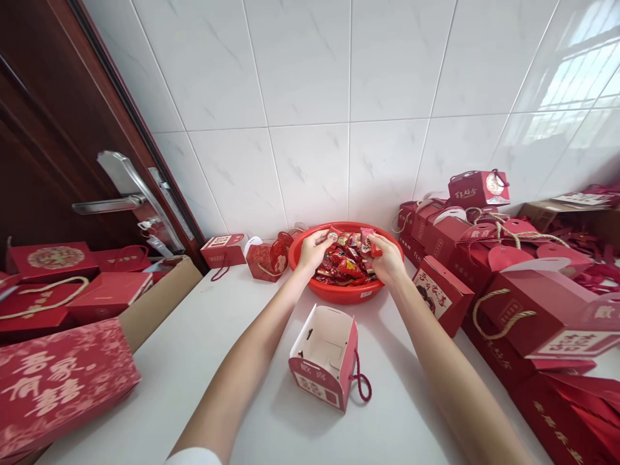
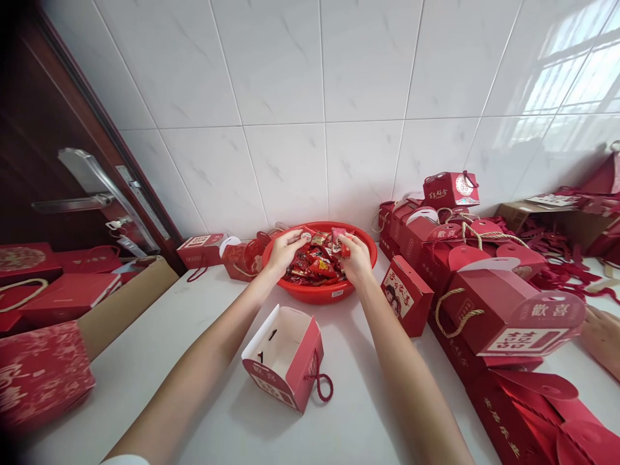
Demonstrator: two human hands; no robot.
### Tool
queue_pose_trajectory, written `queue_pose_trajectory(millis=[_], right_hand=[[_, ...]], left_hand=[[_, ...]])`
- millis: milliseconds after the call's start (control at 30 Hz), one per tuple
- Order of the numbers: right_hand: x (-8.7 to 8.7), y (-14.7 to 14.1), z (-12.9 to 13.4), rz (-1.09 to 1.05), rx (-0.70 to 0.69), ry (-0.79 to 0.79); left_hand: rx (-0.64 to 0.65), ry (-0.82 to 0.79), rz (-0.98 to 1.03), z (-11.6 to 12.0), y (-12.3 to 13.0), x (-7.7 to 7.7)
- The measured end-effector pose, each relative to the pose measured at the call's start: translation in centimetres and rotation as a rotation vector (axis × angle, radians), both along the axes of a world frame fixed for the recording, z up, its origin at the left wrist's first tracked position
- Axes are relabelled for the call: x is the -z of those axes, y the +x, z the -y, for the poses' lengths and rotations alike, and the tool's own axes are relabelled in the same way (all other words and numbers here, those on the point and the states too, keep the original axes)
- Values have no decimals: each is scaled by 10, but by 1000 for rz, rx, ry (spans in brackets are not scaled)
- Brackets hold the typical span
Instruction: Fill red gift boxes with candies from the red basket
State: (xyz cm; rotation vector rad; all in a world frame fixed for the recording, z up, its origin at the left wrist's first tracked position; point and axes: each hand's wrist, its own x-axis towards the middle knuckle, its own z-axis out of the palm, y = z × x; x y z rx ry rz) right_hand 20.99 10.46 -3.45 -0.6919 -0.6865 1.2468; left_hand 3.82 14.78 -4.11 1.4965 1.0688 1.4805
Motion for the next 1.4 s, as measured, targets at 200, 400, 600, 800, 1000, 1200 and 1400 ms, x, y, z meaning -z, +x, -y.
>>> queue_pose_trajectory(millis=[200, 400, 600, 800, 1000, 1200, 1400], right_hand=[[5, 1, -5, 80, 16, 9], [9, 1, -10, 47, 76, 8], [10, 2, -10, 39, 140, 33], [11, 2, -11, 32, 153, 27], [7, 0, -8, 13, 147, 25], [5, -1, -6, -7, 162, 16], [3, -2, -5, -35, 152, -1]], left_hand=[[-92, 49, -148, 4, 0, -2], [-49, 297, -413, 18, 0, -10], [442, 160, -924, 20, 8, -5], [-84, 60, -926, -3, 0, 7], [239, 87, -975, 4, -1, 0], [428, 12, -1135, 8, 3, 1], [120, 268, -966, -2, -3, -14]])
